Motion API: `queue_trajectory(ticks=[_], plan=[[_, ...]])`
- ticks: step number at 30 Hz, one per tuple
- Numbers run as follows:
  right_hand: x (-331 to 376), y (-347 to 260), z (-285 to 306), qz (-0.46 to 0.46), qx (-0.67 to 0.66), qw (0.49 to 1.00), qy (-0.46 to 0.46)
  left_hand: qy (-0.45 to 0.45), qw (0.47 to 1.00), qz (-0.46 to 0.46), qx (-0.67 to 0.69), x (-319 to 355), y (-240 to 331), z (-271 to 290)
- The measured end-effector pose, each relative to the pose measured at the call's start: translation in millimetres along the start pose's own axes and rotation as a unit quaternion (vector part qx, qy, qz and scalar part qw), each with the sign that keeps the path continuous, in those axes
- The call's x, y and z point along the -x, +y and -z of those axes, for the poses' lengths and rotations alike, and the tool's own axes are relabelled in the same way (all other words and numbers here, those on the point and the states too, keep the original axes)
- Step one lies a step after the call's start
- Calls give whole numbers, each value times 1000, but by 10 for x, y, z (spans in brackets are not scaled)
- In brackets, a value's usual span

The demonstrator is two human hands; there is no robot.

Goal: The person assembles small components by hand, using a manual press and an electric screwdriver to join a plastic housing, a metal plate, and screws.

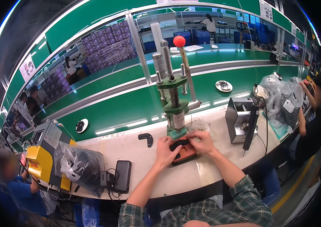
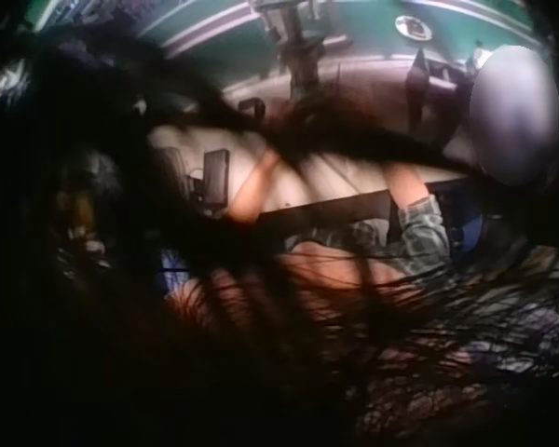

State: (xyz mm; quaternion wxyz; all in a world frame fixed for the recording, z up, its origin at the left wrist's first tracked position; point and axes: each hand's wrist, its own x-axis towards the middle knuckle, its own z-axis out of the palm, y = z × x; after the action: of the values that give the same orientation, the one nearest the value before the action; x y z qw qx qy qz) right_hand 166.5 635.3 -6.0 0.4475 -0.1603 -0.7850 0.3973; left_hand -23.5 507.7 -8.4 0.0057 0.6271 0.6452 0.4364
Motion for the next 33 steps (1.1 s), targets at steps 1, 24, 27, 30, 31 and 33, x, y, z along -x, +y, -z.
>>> queue_trajectory(ticks=[1,24,27,30,31,33], plan=[[6,-7,1,2,-2,1000,3,-1,1000,-3,-3,8,-29,-14],[79,77,-30,76,173,981,-49,16,995,60,75,22,-32,-107],[80,44,-34,96,179,979,-34,15,995,59,79,40,-18,-99],[104,72,-42,79,171,981,-46,19,996,47,71,53,-46,-113],[107,77,-46,79,171,981,-46,19,996,48,71,59,-50,-115],[109,82,-45,79,172,981,-45,13,996,59,70,44,-28,-108]])
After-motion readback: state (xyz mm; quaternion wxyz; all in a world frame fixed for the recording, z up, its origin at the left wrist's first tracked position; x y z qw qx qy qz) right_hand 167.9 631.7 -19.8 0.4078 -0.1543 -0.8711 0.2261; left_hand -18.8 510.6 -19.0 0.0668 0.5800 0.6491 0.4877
